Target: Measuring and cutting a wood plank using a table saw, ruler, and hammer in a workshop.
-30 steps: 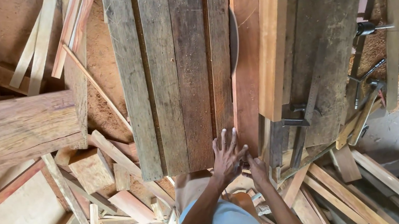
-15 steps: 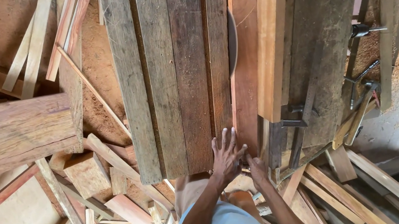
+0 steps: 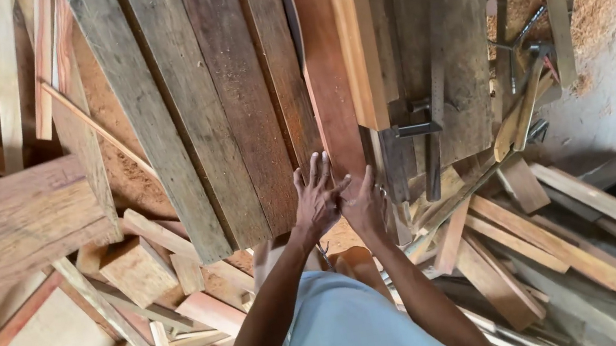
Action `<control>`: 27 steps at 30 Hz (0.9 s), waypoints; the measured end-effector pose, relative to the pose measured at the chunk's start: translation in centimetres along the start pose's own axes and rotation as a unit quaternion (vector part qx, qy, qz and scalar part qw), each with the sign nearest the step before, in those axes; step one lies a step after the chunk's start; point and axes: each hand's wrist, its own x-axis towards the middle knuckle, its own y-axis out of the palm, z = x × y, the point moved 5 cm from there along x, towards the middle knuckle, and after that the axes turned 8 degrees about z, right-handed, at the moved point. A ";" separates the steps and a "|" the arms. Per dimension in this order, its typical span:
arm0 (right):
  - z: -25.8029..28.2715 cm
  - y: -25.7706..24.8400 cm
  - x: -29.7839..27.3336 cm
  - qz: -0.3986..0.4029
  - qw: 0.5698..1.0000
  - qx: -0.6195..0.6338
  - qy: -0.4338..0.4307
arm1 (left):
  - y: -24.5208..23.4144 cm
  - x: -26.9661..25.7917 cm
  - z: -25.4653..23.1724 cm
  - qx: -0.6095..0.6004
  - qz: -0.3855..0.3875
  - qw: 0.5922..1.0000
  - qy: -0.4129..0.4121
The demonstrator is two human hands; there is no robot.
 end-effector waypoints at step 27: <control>-4.4 1.1 -4.3 -0.023 0.999 -0.037 0.001 | 9.6 3.0 2.4 -0.161 -0.260 0.952 -0.008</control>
